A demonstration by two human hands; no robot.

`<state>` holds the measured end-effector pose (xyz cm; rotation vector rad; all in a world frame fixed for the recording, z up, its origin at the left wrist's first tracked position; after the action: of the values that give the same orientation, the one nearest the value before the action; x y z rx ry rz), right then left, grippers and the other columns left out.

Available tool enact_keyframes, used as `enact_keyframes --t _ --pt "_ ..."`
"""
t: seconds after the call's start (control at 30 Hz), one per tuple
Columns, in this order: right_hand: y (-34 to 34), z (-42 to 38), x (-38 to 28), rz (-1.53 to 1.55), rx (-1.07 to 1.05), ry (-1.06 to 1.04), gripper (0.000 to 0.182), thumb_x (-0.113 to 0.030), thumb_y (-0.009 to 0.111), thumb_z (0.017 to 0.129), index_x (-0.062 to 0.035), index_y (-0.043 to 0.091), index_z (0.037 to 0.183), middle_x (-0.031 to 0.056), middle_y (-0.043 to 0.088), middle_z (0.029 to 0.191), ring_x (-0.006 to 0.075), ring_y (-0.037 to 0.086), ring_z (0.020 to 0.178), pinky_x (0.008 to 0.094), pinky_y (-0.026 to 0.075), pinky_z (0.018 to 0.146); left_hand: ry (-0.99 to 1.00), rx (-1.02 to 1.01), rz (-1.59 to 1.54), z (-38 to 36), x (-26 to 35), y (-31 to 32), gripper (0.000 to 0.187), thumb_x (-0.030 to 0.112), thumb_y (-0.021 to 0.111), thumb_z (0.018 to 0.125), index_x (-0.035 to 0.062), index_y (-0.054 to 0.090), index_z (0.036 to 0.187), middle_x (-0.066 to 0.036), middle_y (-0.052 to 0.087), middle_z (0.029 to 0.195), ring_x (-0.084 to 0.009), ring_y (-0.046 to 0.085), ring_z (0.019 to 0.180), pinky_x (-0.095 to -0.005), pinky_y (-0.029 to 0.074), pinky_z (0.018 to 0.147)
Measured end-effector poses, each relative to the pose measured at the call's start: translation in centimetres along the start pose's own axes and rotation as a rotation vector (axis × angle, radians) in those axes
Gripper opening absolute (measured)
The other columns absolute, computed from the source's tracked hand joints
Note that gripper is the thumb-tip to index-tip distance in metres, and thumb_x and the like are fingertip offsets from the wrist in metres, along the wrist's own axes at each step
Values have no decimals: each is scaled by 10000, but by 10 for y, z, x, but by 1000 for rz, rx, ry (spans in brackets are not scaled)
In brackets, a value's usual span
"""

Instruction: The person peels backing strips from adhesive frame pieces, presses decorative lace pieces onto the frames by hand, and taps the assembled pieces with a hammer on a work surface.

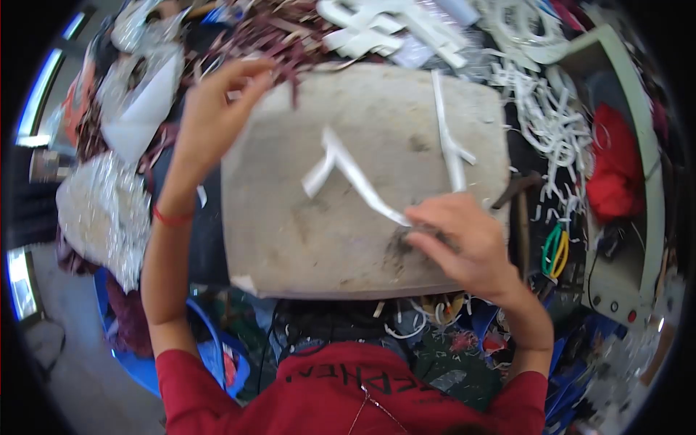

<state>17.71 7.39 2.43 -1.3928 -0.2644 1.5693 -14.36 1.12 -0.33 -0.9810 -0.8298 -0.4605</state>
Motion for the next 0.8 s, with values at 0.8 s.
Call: enact_keyframes --t 0.8 --pt "94 69 -13 278 -93 26 229 -7 662 798 -53 605 1015 98 595 993 242 584 941 331 462 803 -371 227 -310 -139 57 35 137 86 626 868 -8 629 968 -77 657 843 -125 609 707 -246 461 594"
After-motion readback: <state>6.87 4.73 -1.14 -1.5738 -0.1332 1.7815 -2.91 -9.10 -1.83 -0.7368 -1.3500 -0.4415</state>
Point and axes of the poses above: each hand's wrist, its own z-axis towards the middle knuckle, its own y-axis out of the palm, x = y × z, the point moved 2 cm from there along z, towards the middle knuckle
